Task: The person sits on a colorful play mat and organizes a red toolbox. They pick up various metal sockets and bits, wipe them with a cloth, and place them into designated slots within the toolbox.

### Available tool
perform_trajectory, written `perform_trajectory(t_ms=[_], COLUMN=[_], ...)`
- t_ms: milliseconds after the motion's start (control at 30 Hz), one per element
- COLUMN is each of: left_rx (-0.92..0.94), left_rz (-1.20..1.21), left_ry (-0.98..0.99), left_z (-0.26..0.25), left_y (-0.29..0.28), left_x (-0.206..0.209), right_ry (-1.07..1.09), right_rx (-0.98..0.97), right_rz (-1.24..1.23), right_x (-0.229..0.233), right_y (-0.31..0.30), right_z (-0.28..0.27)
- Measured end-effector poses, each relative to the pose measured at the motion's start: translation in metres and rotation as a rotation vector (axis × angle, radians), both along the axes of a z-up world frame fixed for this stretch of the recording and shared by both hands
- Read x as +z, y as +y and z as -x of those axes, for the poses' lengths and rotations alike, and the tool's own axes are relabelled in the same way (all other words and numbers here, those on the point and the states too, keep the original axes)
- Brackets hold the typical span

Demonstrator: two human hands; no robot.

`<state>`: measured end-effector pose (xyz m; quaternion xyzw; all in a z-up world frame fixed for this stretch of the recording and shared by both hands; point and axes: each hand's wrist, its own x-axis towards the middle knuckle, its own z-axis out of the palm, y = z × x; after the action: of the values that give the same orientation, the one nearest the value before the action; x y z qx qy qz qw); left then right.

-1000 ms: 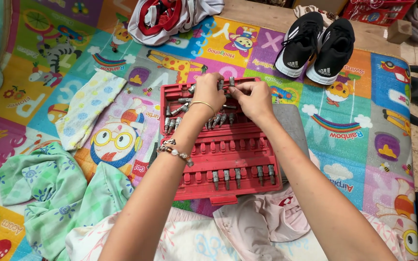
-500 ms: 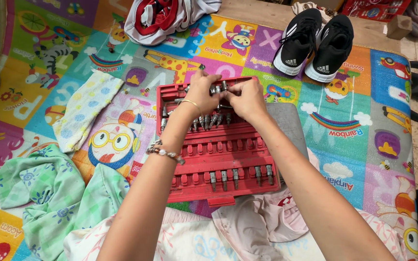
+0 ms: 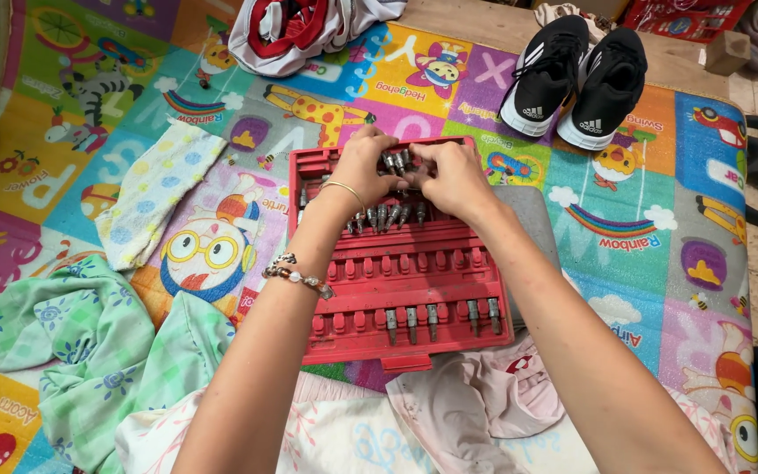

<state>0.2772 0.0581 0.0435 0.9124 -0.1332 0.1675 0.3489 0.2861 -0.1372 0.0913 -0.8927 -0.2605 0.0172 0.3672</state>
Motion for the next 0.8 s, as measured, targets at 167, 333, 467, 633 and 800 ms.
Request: perform_trajectory(t_ms=[167, 333, 467, 633, 800], left_rx=[-0.018, 0.055, 0.131, 0.211, 0.341], left_rz=[0.048, 0.182, 0.159, 0.187, 0.099], left_ry=[0.033, 0.062, 0.056, 0.092, -0.08], left_z=[0.003, 0.007, 0.008, 0.002, 0.003], left_y=[0.011, 0.015, 0.016, 0.006, -0.01], left_x=[0.005, 0.008, 0.007, -0.002, -0.012], right_ry=[-0.085, -0.137, -0.105, -0.112, -0.073], right_rx=[0.107, 0.068, 0.023, 0.039, 0.03], right_rz=[-0.026, -0.04, -0.074, -0.116, -0.172], right_x=[0.003, -0.001, -0.01, -0.019, -0.023], right_y=[-0.002, 0.003, 0.008, 0.01, 0.005], right_z=[-0.001, -0.003, -0.005, -0.009, -0.008])
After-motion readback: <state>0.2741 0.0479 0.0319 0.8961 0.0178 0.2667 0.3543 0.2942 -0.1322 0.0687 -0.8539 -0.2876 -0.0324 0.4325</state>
